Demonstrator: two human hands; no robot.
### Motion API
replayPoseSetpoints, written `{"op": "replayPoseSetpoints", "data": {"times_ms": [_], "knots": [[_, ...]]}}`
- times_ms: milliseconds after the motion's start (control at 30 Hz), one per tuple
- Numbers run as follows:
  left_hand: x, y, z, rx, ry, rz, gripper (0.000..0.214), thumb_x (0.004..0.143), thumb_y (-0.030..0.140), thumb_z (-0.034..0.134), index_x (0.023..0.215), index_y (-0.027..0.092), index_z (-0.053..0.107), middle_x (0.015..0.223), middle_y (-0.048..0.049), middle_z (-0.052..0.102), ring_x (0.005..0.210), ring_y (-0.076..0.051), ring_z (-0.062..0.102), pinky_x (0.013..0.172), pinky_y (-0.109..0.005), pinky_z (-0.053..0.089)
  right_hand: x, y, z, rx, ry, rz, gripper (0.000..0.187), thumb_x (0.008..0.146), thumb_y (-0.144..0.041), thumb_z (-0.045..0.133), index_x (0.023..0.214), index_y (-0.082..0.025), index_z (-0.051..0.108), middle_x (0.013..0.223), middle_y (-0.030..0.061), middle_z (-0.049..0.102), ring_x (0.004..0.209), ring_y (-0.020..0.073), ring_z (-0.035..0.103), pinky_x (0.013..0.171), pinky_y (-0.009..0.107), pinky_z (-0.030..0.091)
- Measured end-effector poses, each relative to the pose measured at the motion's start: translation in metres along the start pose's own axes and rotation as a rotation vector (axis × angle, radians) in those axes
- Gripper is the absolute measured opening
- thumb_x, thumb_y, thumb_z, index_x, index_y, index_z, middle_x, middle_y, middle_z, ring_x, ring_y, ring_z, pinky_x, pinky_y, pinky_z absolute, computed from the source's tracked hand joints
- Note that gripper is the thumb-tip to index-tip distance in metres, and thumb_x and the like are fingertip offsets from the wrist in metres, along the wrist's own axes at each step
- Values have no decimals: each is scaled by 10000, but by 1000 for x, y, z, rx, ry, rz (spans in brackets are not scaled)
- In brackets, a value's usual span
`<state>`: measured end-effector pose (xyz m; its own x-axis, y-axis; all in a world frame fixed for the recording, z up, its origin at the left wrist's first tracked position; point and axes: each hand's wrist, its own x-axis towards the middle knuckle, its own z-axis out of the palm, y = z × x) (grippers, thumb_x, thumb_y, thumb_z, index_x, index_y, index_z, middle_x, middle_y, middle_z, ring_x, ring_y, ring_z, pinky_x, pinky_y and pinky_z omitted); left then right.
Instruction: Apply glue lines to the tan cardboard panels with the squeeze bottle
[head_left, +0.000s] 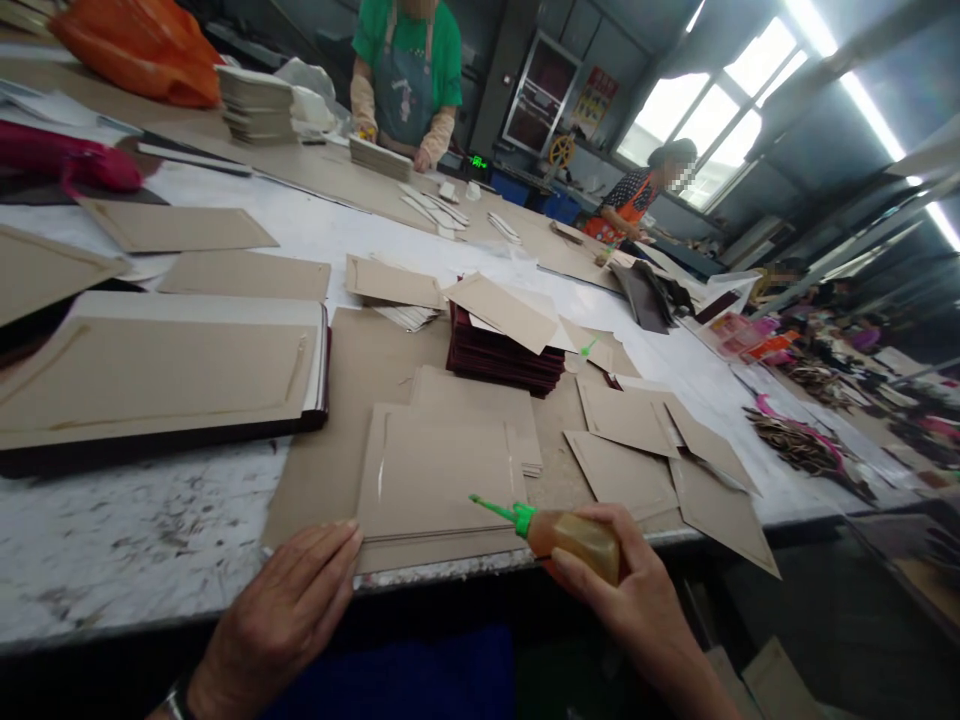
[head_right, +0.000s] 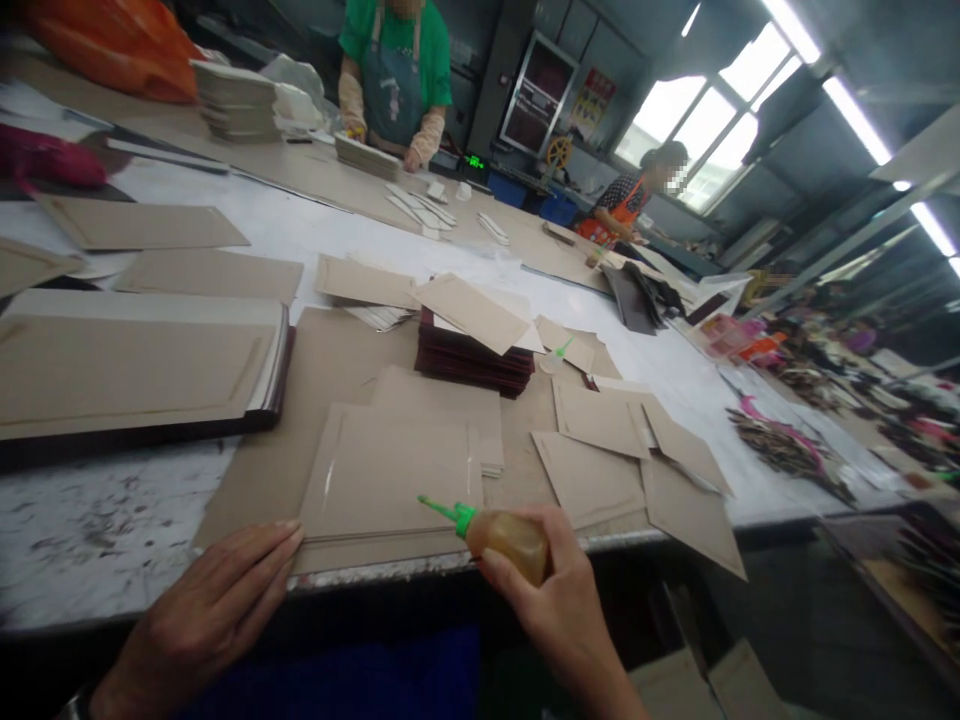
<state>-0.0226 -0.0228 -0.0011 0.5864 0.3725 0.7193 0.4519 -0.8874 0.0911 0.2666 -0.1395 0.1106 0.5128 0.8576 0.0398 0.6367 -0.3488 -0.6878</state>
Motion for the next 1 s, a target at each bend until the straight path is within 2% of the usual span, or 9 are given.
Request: {"op": "replayPoseSetpoints", "data": {"times_ms": [100,233,533,633,800,867,1000], "knots": [[-1,1,-1,-5,9,-17,231,854,14,525,1067,49,605,1063,-151,647,1001,-244,609,909,-387,474,-11,-11,16,37,-77,-30,323,689,-418,667,931,-218,589,833,21,636,689,208,599,622,308,476],[-2,2,-1,-7,36,-27,216,863,27,519,1056,51,612,1049,-147,654,986,-242,615,906,-384,474,-9,-15,30,33,-114,-59,297,694,-373,656,929,-204,587,864,36,631,743,222,603,666,326,480],[-6,-2,2,26,40,-16,240,875,75,507,1091,101,610,1074,-117,662,1001,-220,621,927,-359,479,-17,-1,9,-36,-7,-58,266,707,-383,665,899,-215,587,818,26,637,710,217,603,660,325,491],[-8,-2,4,25,47,-24,245,880,85,505,1099,113,610,1079,-110,662,1003,-216,621,930,-356,476,-19,-9,21,-23,-16,-93,253,712,-358,662,906,-214,586,857,33,633,751,222,607,687,324,492],[-8,-3,3,23,35,11,246,887,81,488,1101,87,609,1086,-126,655,1005,-222,616,942,-359,460,-17,-22,48,51,-103,-154,273,723,-296,653,968,-205,574,935,44,618,837,221,602,744,319,486],[-8,-4,2,15,39,13,257,886,83,487,1111,91,609,1090,-124,653,1012,-219,614,953,-352,455,-17,-17,46,60,-92,-142,264,722,-296,651,957,-203,576,928,44,621,831,222,605,745,324,489],[-9,-7,4,10,46,14,262,892,105,479,1117,110,614,1103,-108,653,1028,-203,609,988,-329,434,-20,8,23,58,18,-41,271,723,-381,664,912,-205,579,819,23,638,718,212,617,662,309,504]]}}
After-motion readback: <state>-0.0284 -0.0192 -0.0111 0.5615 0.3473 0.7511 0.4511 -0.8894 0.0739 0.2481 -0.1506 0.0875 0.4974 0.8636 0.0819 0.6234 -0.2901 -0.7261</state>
